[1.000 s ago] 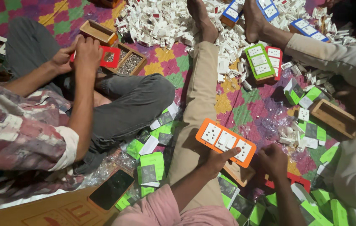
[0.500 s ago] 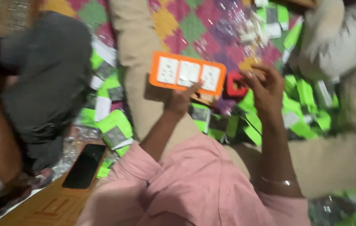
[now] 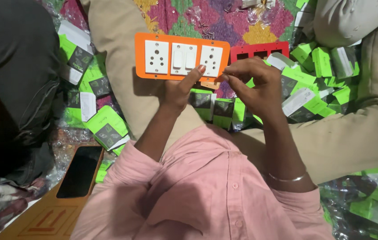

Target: The person sits on the floor and assembles electrical switch and socket modules into colored plastic mounting plates, pressing white switch and socket units into the plate openings and fitting screws by hand. They work through several plates one at a time, holding each plate while seating the components.

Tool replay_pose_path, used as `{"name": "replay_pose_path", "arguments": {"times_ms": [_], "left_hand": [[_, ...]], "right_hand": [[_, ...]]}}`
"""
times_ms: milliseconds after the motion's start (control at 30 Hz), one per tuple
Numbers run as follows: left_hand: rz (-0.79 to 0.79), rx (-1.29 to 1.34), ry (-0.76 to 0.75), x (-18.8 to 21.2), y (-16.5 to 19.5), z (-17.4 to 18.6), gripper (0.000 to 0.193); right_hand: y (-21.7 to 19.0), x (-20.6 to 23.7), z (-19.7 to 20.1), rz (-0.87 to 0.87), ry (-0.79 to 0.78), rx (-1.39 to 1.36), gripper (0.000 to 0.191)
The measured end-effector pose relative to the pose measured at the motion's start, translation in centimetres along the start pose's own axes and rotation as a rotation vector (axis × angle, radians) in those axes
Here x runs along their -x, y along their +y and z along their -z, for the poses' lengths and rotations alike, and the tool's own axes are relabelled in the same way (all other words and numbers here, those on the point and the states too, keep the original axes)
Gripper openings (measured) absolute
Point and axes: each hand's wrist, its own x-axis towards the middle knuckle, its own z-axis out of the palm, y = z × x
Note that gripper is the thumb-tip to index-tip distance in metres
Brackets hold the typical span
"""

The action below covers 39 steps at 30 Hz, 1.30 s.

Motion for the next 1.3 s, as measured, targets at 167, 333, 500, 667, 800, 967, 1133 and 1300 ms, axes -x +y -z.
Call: {"name": "replay_pose_path", "arguments": {"times_ms": [167,333,500,667,800,967,1133,1300], "left_hand": [[0.039,0.010,0.011,0.2,0.0,-0.2,0.021],[0.058,-0.010,-0.040,0.3,-0.1,-0.3,0.018],[0.031,-0.104,-0.054,0.3,-0.1,-0.5,0.018],[0.030,-0.097,-0.034,0.2,0.0,-0.6,0.019],[0.053,-0.105,-0.013,0.2,0.0,-0.6,0.018],[0.043,-0.117,-0.055,0.4,-0.5,-0.6,0.017],[-0.015,-0.140,-0.048,0.2,-0.9,-0.6,0.015],[-0.032,-0.208,-0.060,0.4,-0.9,-0.6,0.016]], "right_hand": [[-0.9,-0.1,-0.5,0.141,0.003,0.189,0.018],[-0.9,-0.4,-1.5,0.223,0.008,0.271,0.018],[-0.7,-0.4,-1.7,0.277,0.005,0.382,0.019],[-1.1,0.1,-2.7,0.367,0.043,0.510,0.020],[-1.3,0.1,-2.6,0.313,0.004,0.462,0.023],[-1.1,-0.1,-2.2,0.104,-0.005,0.226,0.015],[-0.7,-0.2,-2.0,0.073,-0.033,0.156,0.011],[-0.6,-0.3,-2.1,0.027,-0.029,0.110,0.008]]}}
